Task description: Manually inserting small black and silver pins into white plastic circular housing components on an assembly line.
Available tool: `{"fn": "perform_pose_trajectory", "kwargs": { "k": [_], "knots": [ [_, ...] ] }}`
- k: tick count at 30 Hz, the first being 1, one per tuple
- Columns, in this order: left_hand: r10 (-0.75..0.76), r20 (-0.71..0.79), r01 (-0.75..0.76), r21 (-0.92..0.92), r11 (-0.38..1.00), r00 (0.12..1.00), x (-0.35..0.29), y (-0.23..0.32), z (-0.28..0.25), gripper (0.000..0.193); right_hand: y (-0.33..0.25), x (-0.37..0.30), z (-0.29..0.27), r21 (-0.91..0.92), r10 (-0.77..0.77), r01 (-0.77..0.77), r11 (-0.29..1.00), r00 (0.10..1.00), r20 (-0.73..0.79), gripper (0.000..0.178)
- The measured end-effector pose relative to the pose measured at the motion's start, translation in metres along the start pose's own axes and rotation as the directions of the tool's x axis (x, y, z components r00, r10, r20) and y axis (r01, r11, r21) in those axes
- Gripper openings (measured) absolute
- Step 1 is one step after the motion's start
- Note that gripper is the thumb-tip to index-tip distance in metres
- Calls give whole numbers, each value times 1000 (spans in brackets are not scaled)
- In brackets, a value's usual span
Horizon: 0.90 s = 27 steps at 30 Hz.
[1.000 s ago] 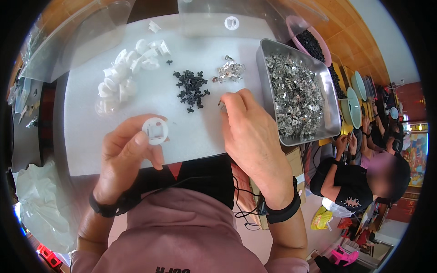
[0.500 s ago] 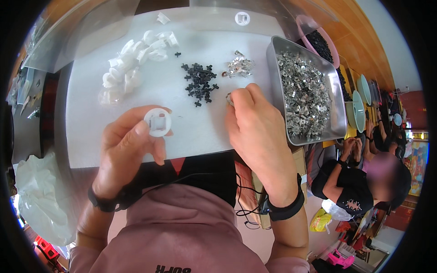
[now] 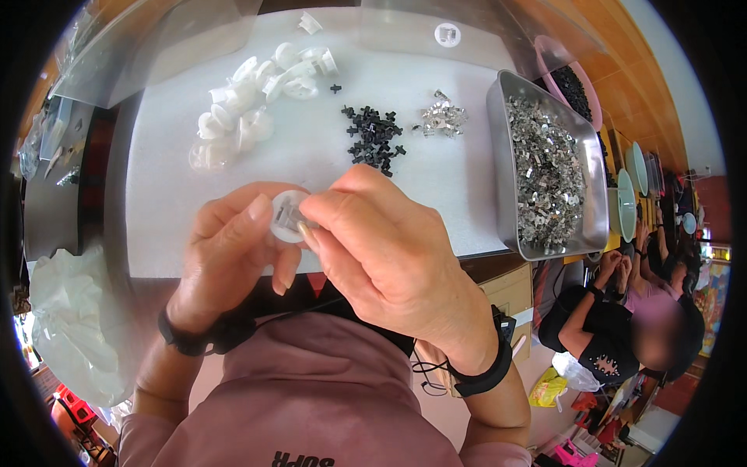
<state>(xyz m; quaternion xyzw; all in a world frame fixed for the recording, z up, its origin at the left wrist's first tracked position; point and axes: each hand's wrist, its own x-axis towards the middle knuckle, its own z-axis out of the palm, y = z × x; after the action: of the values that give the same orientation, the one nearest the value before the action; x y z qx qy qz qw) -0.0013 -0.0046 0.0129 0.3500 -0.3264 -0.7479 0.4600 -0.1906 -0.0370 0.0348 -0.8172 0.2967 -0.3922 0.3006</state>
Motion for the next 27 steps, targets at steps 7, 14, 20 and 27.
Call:
{"fn": "perform_pose_trajectory", "kwargs": {
  "k": [7,14,20,27],
  "knots": [
    [16,-3,-16,6,1000,1000,1,-1,1,42,-4,-3,1,-265,-103,106,958,994,26,36],
    [51,-1,-51,72,996,999,1,-4,2,40,-11,-5,-3,-283,-74,94,954,994,80,26],
    [69,-5,-69,89,994,998,1,-6,1,37,-9,-8,1,-269,-65,79,960,996,62,36],
    [78,-9,-77,109,991,997,1,-6,2,35,-9,-12,4,-125,-5,11,992,999,49,28]
  ]
}}
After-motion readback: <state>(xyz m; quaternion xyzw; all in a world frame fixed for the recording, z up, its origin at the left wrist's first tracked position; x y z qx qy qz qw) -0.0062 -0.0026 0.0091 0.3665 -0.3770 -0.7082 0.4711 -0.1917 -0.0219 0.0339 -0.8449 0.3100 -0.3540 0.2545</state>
